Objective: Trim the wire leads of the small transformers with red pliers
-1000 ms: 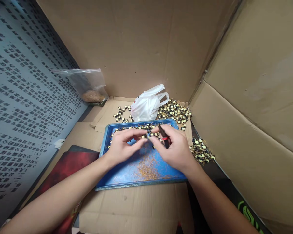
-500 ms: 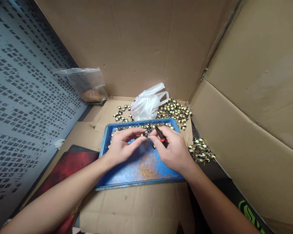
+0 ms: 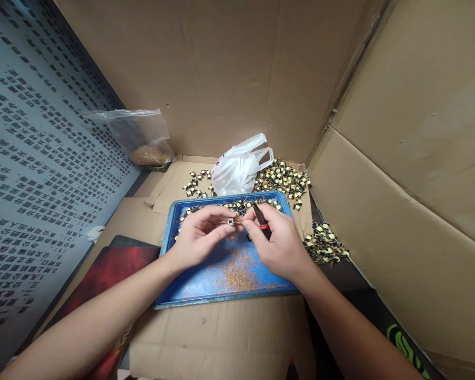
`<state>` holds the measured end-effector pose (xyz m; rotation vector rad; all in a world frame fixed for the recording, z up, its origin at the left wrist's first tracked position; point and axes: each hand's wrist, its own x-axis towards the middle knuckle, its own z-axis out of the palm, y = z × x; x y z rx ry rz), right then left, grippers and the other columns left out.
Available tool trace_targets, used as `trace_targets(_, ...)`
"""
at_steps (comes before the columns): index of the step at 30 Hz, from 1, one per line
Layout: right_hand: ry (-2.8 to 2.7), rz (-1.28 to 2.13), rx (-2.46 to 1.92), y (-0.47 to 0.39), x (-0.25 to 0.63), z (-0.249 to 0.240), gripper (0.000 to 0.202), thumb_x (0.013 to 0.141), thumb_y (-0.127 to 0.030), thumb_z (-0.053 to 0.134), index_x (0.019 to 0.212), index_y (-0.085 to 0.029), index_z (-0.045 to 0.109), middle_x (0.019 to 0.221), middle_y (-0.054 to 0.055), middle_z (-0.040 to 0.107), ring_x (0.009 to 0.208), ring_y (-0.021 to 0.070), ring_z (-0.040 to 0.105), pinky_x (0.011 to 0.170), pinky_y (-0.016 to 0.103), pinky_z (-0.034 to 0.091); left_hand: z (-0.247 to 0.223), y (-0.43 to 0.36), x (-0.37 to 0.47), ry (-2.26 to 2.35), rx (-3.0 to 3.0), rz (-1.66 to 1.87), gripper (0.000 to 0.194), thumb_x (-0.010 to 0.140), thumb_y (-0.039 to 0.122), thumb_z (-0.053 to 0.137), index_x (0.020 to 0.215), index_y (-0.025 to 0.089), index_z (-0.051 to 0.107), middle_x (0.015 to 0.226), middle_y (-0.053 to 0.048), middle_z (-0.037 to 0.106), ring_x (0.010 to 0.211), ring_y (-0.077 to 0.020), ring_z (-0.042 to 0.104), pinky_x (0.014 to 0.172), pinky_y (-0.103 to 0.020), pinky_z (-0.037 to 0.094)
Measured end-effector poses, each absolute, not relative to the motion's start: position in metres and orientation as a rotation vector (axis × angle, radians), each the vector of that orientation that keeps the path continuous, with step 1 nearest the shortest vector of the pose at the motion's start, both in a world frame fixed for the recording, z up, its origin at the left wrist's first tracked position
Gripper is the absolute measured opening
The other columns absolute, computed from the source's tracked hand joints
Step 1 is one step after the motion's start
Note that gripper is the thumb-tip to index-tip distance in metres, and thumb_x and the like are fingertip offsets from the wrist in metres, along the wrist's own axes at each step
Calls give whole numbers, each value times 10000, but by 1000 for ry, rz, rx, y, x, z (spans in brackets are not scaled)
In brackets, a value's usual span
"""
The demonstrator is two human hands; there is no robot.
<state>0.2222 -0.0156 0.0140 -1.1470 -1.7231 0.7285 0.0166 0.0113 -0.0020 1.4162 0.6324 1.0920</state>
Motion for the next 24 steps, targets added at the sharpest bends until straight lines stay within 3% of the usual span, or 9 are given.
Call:
trace_targets(5,-1542,812,-1165,-5,235,7,139,1013,-327,612,946,-209,646,777,-6,571,656,149,505,616,294,418,-3,13,14,610,1482,1144,239,967,251,747,1189,167,721,1093,-111,813,946,-198,794,792,-294,651)
trace_targets(8,-1516,1044,-1074,-5,235,9,304,1014,-413,623,1237,-214,672,726,-38,494,623,144,462,585,284,388,-4,16,12,640,1695,1172,238,965,239,749,1199,193,760,1151,-107,811,1024,-204,782,920,-343,640)
trace_targets(10,-1549,1095,-1057,-8,230,11,392,961,-414,706,1296,-216,669,722,-51,462,607,130,442,572,271,377,-2,19,11,652,1874,1246,221,947,234,771,1167,210,787,1195,-102,800,1111,-217,757,1004,-376,613)
trace_targets(13,-1576,1025,-1090,-13,221,14,284,920,-358,749,1162,-211,736,674,-61,439,578,118,421,554,262,365,1,20,10,678,2036,1337,209,938,231,780,1146,223,801,1142,-88,802,1089,-205,745,965,-361,617)
trace_targets(15,-1564,969,-1112,-13,218,14,164,926,-334,732,1021,-204,760,687,-29,542,605,130,493,574,268,409,3,20,10,690,2068,1339,209,934,229,786,1142,223,803,1095,-80,807,1025,-188,752,913,-335,624)
trace_targets(18,-1580,928,-1128,-12,217,14,139,932,-324,713,877,-201,744,771,26,679,675,159,589,620,285,471,4,19,10,709,2069,1322,199,924,228,797,1122,212,809,1065,-79,813,989,-181,760,894,-319,624)
trace_targets(24,-1663,938,-1089,-10,222,18,186,967,-304,647,812,-202,653,727,-8,603,639,132,527,595,263,443,5,18,10,719,2055,1297,187,935,237,783,1118,218,814,1066,-79,816,981,-190,763,906,-332,618)
